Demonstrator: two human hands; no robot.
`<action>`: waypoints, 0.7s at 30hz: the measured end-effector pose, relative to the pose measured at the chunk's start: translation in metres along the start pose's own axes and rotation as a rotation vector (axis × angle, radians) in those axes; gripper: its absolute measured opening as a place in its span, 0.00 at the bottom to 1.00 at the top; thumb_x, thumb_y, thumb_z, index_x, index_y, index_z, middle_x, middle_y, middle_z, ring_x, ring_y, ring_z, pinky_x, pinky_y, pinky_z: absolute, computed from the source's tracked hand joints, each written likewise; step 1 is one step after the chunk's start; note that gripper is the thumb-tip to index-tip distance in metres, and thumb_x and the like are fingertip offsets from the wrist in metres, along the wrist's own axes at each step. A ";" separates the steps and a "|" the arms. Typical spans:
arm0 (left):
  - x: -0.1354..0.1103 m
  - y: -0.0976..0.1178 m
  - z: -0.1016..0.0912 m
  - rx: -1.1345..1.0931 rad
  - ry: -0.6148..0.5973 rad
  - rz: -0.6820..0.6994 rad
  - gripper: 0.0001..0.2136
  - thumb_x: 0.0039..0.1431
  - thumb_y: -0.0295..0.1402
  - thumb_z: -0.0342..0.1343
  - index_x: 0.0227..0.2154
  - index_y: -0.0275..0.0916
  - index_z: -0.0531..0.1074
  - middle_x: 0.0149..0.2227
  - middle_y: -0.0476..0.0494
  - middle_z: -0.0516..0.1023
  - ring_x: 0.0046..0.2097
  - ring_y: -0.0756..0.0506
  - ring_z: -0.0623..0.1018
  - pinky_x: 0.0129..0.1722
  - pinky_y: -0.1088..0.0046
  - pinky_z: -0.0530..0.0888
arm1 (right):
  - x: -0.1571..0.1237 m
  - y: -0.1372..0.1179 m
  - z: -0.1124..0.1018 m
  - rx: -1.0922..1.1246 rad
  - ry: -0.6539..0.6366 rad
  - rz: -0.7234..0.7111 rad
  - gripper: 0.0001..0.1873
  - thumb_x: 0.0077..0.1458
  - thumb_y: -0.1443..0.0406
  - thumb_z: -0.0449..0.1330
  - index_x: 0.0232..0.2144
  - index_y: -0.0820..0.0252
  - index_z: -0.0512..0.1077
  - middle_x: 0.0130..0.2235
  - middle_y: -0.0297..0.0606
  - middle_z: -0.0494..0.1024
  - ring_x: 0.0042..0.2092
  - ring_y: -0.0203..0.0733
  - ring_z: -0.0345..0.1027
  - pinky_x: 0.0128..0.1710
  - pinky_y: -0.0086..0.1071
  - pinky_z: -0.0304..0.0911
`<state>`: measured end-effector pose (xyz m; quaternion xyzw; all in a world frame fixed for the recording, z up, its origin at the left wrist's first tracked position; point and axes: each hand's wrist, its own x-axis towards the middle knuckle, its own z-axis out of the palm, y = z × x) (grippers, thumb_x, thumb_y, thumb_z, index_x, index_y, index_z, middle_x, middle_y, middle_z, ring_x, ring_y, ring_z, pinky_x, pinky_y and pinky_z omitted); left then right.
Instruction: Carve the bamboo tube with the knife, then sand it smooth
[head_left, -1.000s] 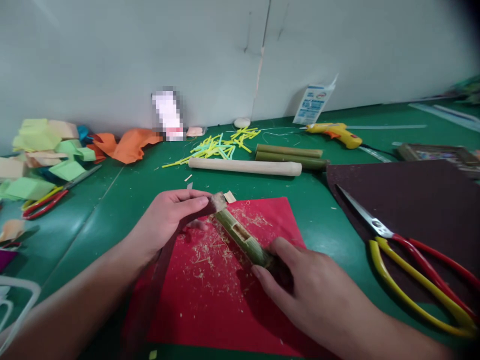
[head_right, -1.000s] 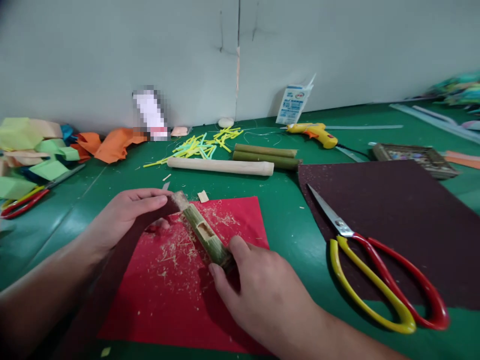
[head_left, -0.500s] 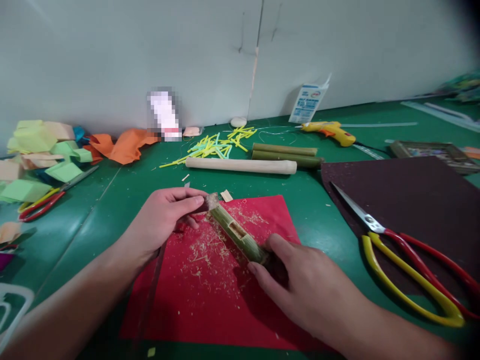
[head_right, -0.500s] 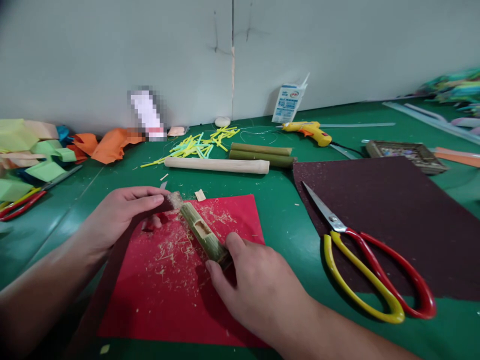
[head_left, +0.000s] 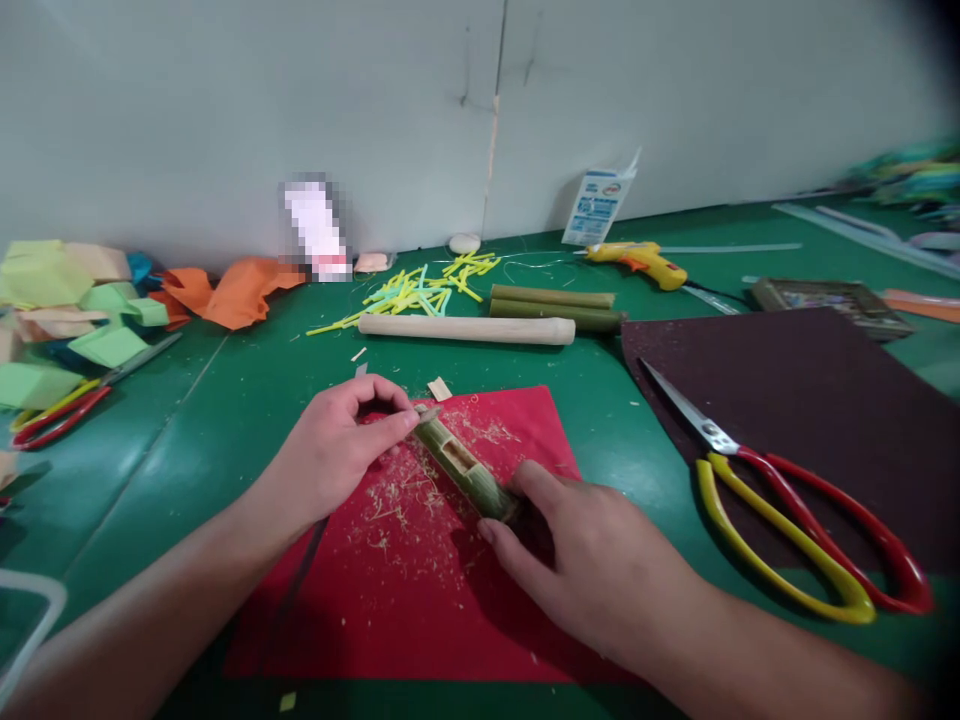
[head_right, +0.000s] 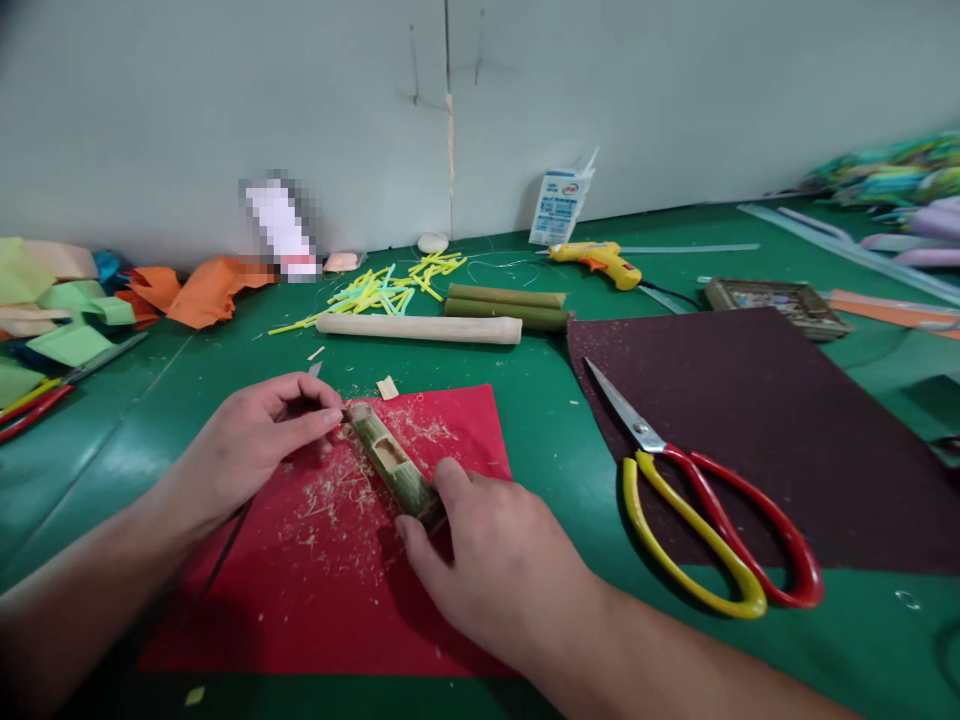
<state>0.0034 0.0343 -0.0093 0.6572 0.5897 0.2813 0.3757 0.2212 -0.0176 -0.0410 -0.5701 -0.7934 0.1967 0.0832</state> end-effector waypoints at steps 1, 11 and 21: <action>0.000 0.000 0.002 0.021 0.003 0.021 0.07 0.55 0.38 0.54 0.30 0.40 0.70 0.30 0.52 0.72 0.30 0.52 0.70 0.31 0.76 0.66 | 0.000 0.000 0.000 0.005 0.005 -0.003 0.10 0.53 0.56 0.51 0.27 0.55 0.61 0.24 0.33 0.72 0.23 0.38 0.62 0.21 0.30 0.45; -0.004 -0.001 0.016 0.147 0.113 0.184 0.05 0.55 0.36 0.54 0.32 0.41 0.69 0.34 0.51 0.73 0.35 0.50 0.73 0.37 0.73 0.68 | 0.001 -0.002 0.000 0.032 0.022 0.005 0.09 0.52 0.57 0.52 0.27 0.55 0.61 0.23 0.32 0.72 0.23 0.38 0.61 0.21 0.29 0.44; 0.002 -0.010 0.026 0.336 0.106 0.443 0.03 0.55 0.31 0.55 0.33 0.41 0.71 0.39 0.49 0.75 0.42 0.49 0.73 0.47 0.68 0.70 | -0.001 -0.001 0.001 0.042 0.034 0.001 0.10 0.53 0.56 0.52 0.27 0.55 0.61 0.23 0.32 0.71 0.23 0.38 0.61 0.21 0.29 0.44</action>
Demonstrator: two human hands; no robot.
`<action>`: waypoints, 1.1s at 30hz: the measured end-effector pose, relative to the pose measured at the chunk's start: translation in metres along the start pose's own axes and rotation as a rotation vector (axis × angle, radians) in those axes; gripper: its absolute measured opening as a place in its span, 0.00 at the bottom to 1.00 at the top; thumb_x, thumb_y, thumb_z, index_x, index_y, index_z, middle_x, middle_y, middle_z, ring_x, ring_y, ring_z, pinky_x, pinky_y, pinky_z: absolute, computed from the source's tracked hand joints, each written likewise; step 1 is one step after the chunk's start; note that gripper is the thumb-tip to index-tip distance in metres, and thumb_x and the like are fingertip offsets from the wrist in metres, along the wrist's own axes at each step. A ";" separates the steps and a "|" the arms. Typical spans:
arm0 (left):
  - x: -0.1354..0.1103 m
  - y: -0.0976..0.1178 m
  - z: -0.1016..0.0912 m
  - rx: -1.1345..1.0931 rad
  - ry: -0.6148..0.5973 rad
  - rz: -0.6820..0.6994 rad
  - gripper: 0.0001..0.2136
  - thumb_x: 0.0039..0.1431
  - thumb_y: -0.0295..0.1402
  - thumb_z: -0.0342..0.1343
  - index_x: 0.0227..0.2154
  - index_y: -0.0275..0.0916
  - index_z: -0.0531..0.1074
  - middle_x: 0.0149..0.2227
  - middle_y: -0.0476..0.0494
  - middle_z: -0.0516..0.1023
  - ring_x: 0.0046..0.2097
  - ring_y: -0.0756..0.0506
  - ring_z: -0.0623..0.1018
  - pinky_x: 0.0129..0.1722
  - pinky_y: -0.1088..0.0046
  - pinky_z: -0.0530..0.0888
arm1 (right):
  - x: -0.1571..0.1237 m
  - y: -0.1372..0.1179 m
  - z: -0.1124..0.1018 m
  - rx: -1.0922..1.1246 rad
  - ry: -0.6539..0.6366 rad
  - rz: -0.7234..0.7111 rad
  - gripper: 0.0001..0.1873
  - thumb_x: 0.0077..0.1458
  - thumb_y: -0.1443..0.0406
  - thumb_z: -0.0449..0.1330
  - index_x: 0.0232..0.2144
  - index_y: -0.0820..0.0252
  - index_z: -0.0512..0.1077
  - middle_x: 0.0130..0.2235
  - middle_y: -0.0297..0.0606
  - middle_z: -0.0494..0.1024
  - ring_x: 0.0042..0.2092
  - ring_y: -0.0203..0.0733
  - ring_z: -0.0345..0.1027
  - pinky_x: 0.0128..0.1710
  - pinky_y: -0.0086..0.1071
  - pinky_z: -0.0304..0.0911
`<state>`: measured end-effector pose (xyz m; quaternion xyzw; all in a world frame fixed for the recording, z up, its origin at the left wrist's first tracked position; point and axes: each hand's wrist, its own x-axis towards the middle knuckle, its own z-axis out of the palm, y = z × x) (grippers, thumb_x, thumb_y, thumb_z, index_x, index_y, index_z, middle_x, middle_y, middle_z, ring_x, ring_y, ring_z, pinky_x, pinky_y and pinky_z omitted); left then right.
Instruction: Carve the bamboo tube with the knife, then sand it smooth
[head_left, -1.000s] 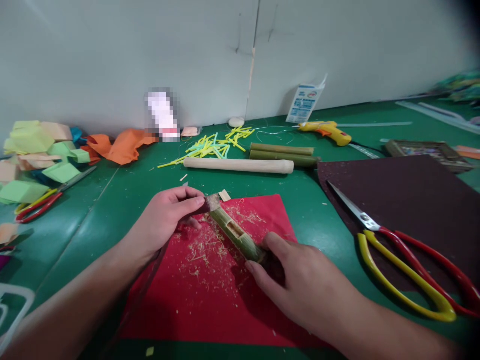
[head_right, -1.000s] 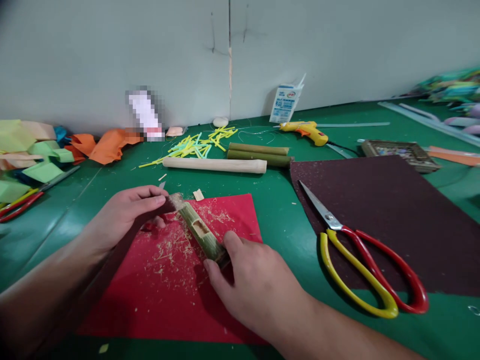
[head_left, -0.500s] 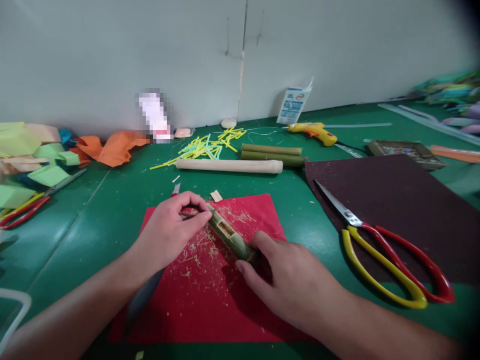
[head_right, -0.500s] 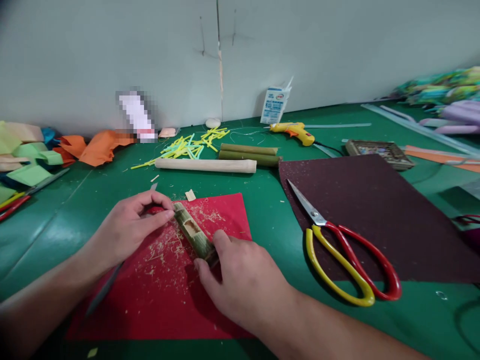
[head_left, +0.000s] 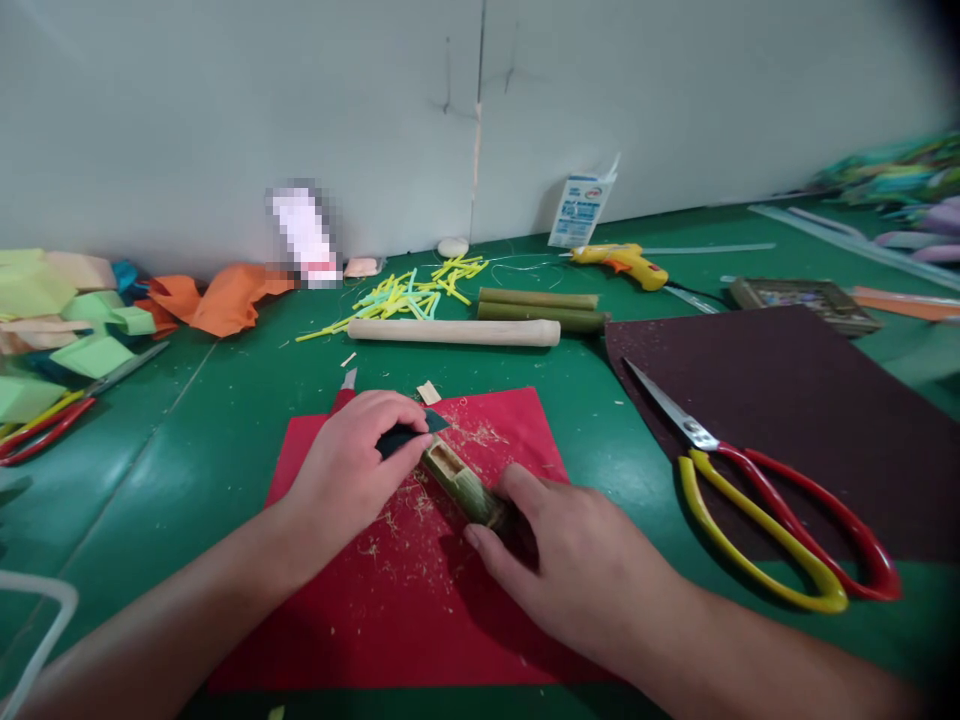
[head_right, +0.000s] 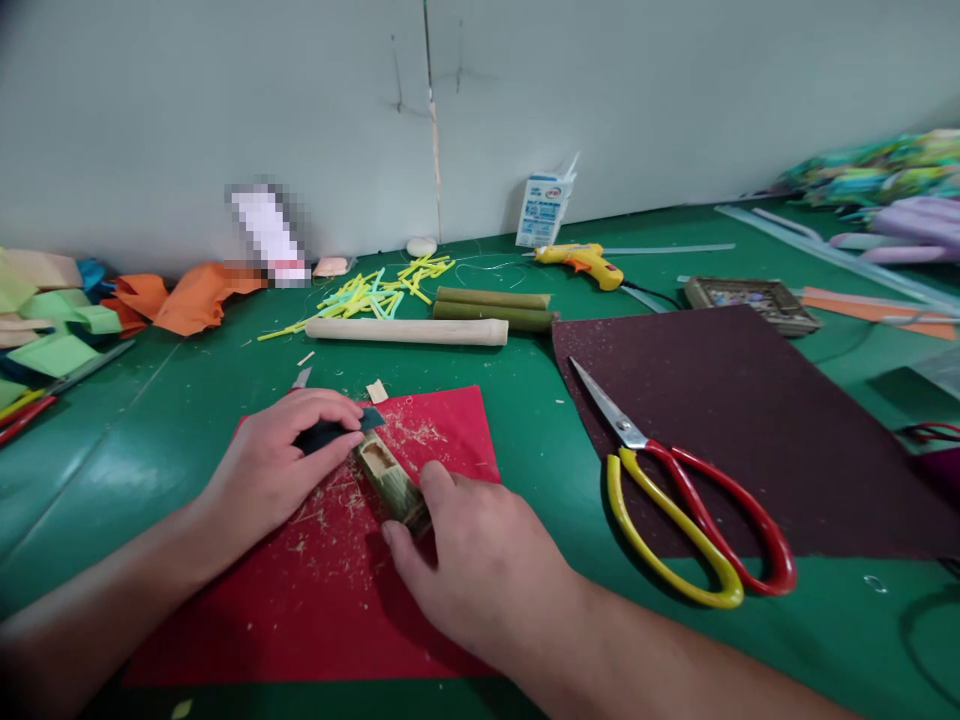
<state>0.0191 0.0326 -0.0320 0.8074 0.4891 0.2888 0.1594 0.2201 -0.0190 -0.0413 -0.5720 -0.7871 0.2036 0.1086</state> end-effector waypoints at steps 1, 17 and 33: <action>-0.001 -0.001 0.000 0.015 -0.006 0.033 0.04 0.55 0.31 0.55 0.34 0.40 0.71 0.40 0.48 0.75 0.44 0.48 0.73 0.48 0.68 0.70 | 0.000 0.000 0.000 0.003 -0.002 0.000 0.10 0.53 0.57 0.52 0.27 0.55 0.61 0.23 0.32 0.71 0.23 0.38 0.62 0.21 0.29 0.45; -0.018 -0.013 -0.002 0.256 -0.069 0.384 0.16 0.59 0.27 0.50 0.51 0.32 0.67 0.52 0.38 0.70 0.56 0.43 0.68 0.57 0.63 0.67 | 0.001 0.001 0.004 -0.035 0.043 0.008 0.09 0.52 0.57 0.52 0.26 0.56 0.61 0.24 0.32 0.71 0.24 0.39 0.63 0.22 0.30 0.47; -0.019 -0.008 0.004 0.359 -0.058 0.484 0.16 0.60 0.23 0.45 0.51 0.30 0.66 0.51 0.37 0.72 0.55 0.43 0.69 0.55 0.61 0.69 | 0.004 0.000 0.008 -0.060 0.107 -0.081 0.07 0.52 0.61 0.51 0.26 0.57 0.59 0.26 0.34 0.68 0.26 0.38 0.64 0.24 0.31 0.50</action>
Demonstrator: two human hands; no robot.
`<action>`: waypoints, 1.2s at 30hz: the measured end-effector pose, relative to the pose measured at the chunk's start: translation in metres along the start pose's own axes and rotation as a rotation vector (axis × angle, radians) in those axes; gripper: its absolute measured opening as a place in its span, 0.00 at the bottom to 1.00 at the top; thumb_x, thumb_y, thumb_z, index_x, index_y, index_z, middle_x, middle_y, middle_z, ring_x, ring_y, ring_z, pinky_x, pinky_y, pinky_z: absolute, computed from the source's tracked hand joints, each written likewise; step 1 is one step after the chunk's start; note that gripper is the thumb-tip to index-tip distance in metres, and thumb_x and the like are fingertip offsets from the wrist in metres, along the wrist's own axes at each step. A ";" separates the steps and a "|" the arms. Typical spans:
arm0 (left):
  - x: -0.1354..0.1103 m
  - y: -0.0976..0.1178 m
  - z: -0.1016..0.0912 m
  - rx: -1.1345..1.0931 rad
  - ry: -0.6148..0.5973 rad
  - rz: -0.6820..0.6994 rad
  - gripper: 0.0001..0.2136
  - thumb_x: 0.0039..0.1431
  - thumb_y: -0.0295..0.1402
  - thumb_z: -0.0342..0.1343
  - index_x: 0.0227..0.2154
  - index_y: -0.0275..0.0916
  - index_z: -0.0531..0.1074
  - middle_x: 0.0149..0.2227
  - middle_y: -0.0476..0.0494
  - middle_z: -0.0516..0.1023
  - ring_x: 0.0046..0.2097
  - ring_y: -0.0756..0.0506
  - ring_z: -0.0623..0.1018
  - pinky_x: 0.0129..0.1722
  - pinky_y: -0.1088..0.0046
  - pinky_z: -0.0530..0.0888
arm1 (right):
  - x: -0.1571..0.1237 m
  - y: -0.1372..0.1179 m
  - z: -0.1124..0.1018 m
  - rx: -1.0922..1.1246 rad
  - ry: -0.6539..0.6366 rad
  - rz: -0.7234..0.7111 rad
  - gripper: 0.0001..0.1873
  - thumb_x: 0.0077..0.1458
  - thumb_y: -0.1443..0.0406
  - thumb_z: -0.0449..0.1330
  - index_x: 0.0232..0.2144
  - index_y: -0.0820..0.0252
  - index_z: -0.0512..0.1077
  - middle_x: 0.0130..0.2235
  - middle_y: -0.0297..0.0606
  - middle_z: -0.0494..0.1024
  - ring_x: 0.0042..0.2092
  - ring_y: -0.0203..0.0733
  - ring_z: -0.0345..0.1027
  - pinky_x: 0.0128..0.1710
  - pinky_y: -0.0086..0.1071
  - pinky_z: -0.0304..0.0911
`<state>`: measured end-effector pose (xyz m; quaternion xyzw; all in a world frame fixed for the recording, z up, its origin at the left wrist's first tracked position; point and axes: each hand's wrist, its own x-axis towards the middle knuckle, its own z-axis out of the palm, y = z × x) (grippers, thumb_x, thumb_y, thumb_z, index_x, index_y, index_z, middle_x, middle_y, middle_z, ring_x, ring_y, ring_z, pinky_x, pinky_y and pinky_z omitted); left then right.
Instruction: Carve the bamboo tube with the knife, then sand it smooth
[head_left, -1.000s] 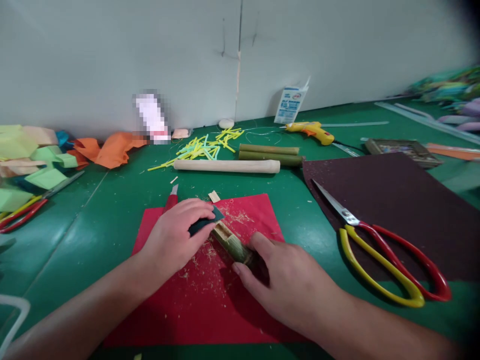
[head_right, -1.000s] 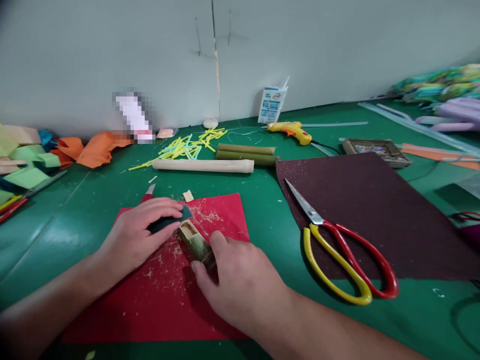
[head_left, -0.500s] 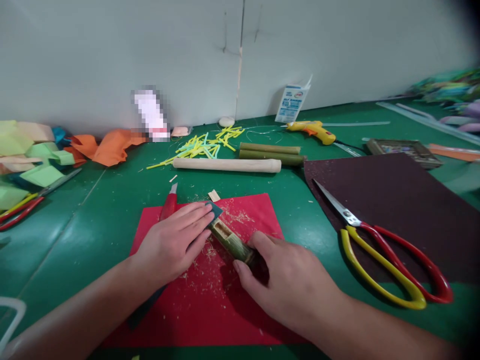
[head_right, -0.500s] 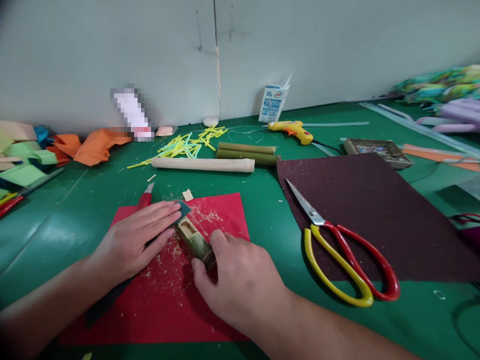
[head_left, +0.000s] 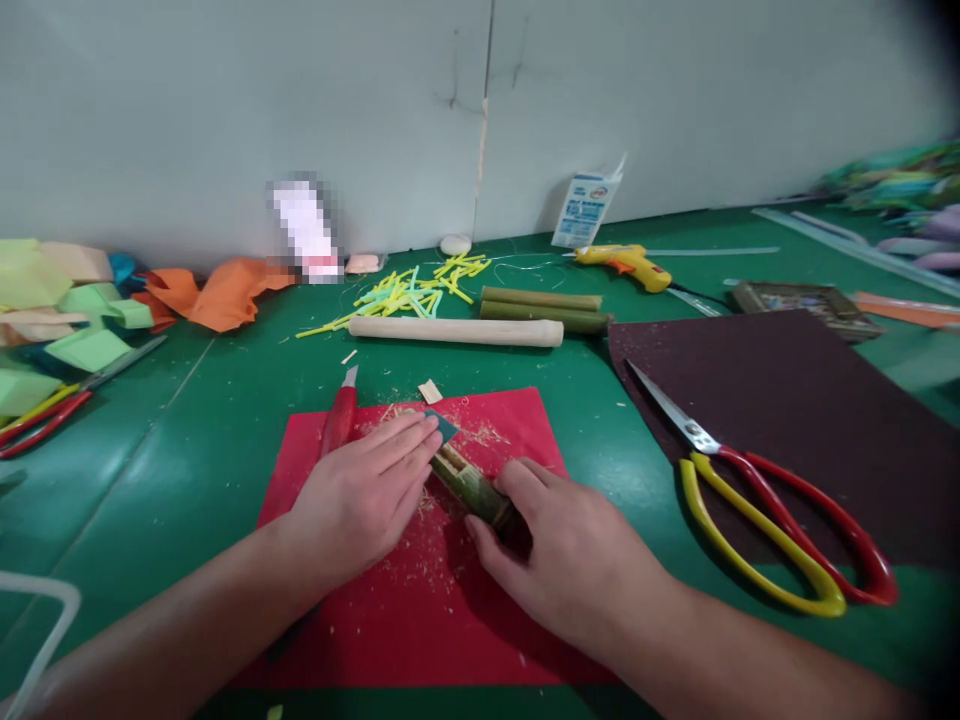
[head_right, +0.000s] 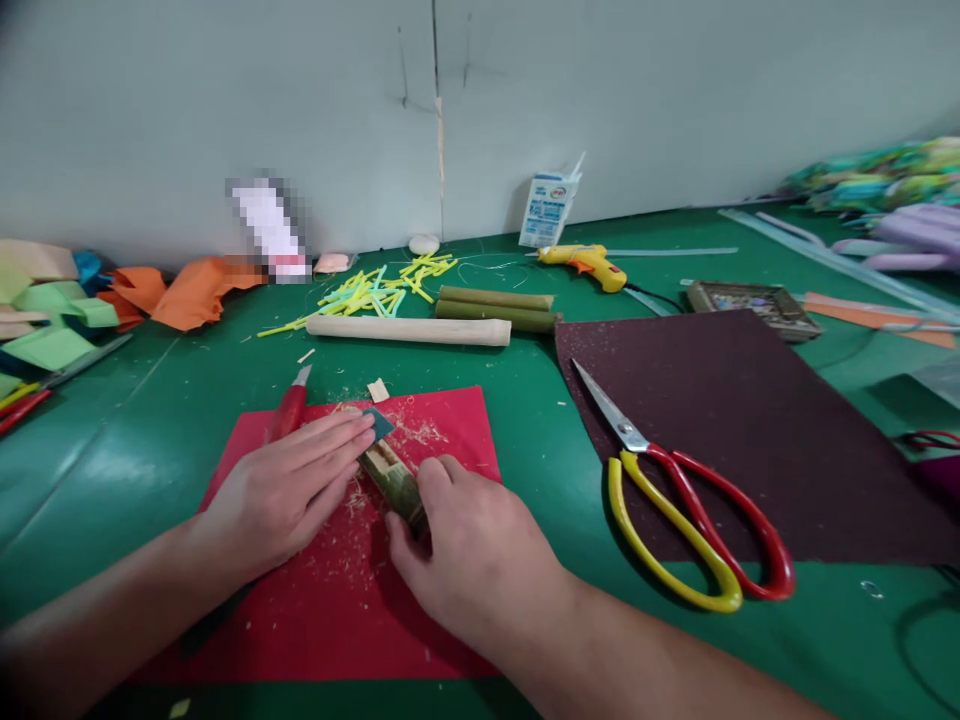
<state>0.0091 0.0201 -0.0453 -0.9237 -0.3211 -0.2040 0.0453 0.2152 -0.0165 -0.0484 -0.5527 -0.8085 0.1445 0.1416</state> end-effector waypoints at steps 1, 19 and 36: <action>0.000 -0.002 0.000 0.005 0.005 -0.011 0.16 0.60 0.24 0.46 0.50 0.30 0.66 0.51 0.37 0.72 0.55 0.43 0.69 0.55 0.62 0.69 | 0.001 0.000 0.000 0.003 0.004 0.001 0.07 0.52 0.61 0.52 0.26 0.57 0.59 0.26 0.34 0.68 0.26 0.38 0.64 0.24 0.31 0.50; -0.002 -0.001 0.003 -0.093 0.001 -0.054 0.16 0.59 0.24 0.47 0.50 0.31 0.68 0.51 0.38 0.71 0.55 0.43 0.68 0.57 0.62 0.67 | 0.002 0.001 -0.001 0.032 0.009 0.013 0.08 0.50 0.61 0.53 0.24 0.57 0.59 0.25 0.33 0.69 0.25 0.37 0.63 0.23 0.29 0.50; -0.004 -0.004 -0.002 -0.108 0.030 -0.109 0.16 0.58 0.25 0.48 0.49 0.33 0.68 0.50 0.39 0.73 0.54 0.43 0.70 0.56 0.62 0.69 | 0.002 0.003 -0.002 0.085 0.006 0.034 0.07 0.49 0.62 0.54 0.24 0.57 0.60 0.25 0.32 0.70 0.24 0.35 0.63 0.23 0.28 0.53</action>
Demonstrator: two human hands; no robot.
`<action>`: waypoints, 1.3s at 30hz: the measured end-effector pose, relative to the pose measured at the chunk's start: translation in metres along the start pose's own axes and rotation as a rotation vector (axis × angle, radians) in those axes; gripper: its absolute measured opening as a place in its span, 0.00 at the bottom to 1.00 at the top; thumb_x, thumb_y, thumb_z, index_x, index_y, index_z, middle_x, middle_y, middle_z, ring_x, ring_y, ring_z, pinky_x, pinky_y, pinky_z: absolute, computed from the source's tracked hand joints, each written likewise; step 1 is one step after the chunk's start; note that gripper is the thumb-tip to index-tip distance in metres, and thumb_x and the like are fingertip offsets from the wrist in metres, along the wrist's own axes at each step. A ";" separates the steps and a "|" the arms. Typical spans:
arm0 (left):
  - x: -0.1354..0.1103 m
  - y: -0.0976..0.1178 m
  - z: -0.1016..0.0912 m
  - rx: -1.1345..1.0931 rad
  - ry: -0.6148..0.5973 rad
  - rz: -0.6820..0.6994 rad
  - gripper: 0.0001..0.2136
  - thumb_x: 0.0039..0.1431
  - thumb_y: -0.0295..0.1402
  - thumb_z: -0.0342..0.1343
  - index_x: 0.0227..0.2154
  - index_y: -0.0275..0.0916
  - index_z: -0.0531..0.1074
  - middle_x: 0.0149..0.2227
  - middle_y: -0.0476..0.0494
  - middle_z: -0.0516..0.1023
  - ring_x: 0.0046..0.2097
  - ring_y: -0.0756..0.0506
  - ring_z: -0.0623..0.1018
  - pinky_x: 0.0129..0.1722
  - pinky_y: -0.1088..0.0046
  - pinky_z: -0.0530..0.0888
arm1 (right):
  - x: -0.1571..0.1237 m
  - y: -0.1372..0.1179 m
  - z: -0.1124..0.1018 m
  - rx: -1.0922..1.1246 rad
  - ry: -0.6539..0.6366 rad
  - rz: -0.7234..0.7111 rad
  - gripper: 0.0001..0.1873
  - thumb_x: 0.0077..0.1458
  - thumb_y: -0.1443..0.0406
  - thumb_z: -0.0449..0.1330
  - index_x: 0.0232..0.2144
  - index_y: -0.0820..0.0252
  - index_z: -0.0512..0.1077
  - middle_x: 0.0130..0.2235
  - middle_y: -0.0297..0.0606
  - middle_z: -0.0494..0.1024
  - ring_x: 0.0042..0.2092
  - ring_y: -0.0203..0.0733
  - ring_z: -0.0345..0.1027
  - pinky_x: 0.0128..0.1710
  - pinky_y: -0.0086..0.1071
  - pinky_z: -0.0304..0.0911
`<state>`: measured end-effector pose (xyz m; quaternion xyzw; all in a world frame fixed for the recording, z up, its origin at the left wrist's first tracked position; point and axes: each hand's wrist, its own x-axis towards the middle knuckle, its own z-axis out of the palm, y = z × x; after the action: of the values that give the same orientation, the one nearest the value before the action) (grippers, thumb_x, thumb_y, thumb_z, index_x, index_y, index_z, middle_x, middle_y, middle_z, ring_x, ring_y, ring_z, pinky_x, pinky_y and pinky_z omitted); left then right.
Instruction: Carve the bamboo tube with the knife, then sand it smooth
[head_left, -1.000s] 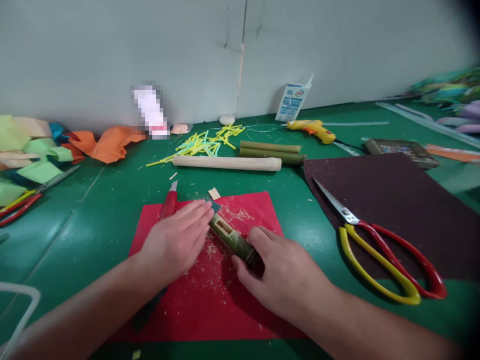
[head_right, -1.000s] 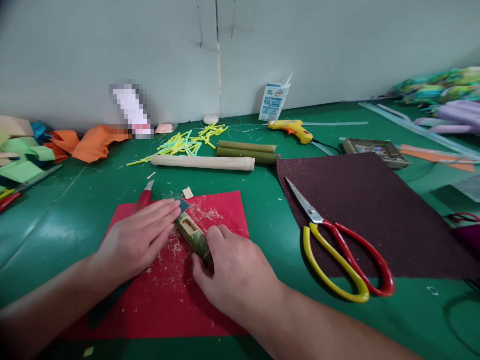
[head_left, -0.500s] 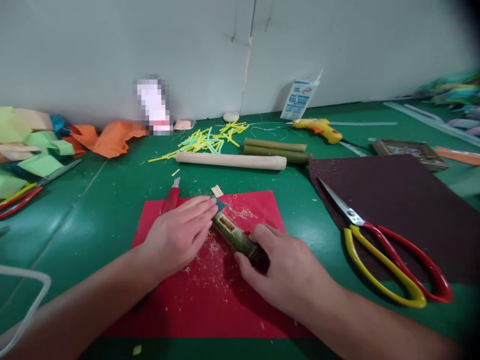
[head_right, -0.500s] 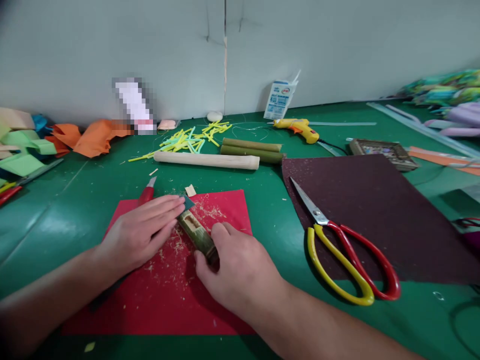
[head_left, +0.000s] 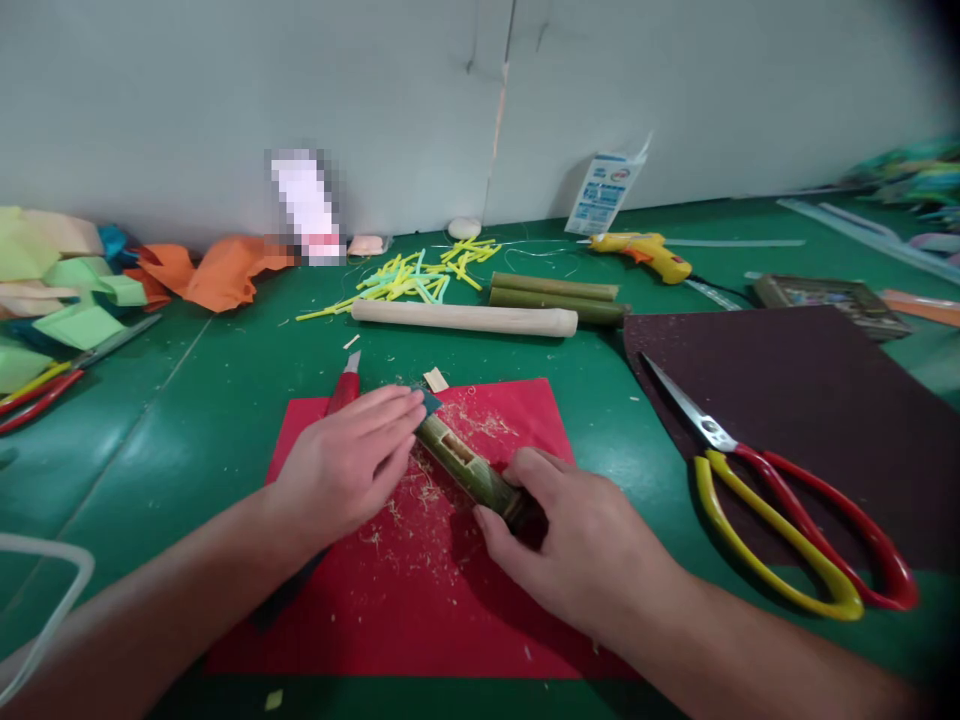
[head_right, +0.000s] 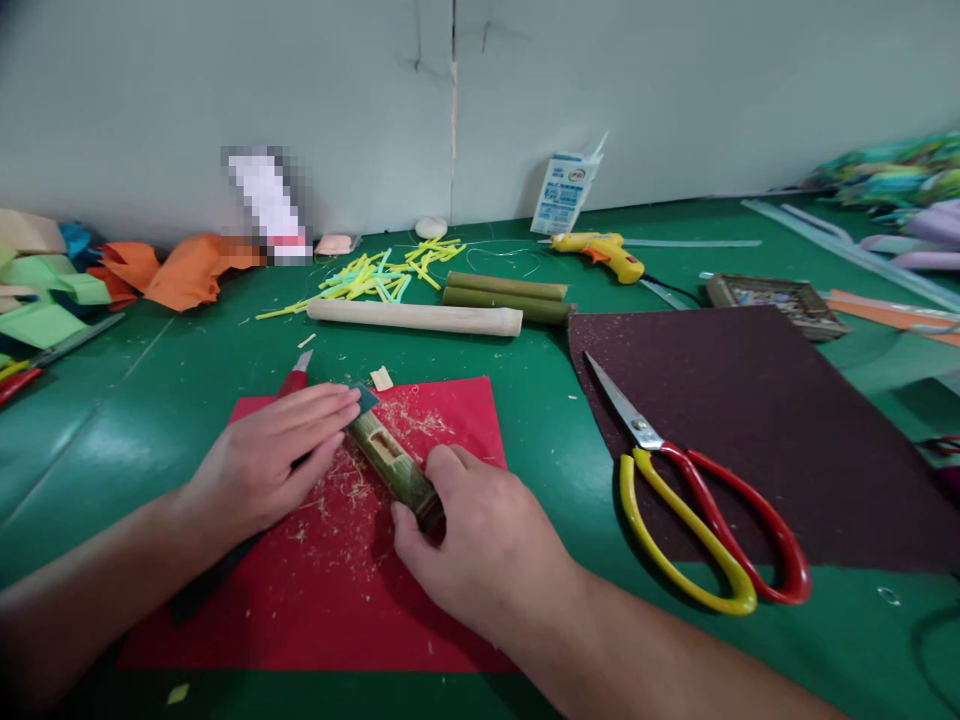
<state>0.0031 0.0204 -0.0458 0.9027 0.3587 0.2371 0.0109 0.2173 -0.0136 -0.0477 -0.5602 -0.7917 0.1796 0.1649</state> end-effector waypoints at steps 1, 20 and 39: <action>0.000 0.000 0.000 -0.007 -0.006 0.008 0.16 0.58 0.25 0.48 0.49 0.33 0.68 0.50 0.39 0.72 0.54 0.43 0.70 0.56 0.61 0.68 | 0.000 0.000 0.000 0.001 0.001 0.000 0.07 0.49 0.62 0.54 0.24 0.57 0.60 0.24 0.32 0.70 0.24 0.35 0.63 0.23 0.28 0.53; 0.000 0.000 0.000 0.021 -0.017 0.075 0.15 0.59 0.24 0.47 0.49 0.31 0.68 0.51 0.38 0.72 0.55 0.44 0.69 0.55 0.62 0.69 | 0.001 0.000 -0.001 0.041 -0.054 0.042 0.06 0.50 0.62 0.53 0.25 0.57 0.61 0.26 0.33 0.70 0.25 0.36 0.63 0.24 0.29 0.54; 0.001 0.001 -0.001 0.048 -0.015 0.122 0.13 0.59 0.24 0.48 0.45 0.28 0.71 0.49 0.36 0.73 0.54 0.44 0.70 0.56 0.65 0.68 | 0.002 0.000 -0.001 0.028 -0.033 0.019 0.07 0.49 0.61 0.54 0.25 0.57 0.61 0.25 0.32 0.70 0.24 0.35 0.62 0.23 0.29 0.53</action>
<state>0.0036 0.0205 -0.0440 0.9247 0.3087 0.2219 -0.0224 0.2170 -0.0114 -0.0465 -0.5622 -0.7865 0.2011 0.1580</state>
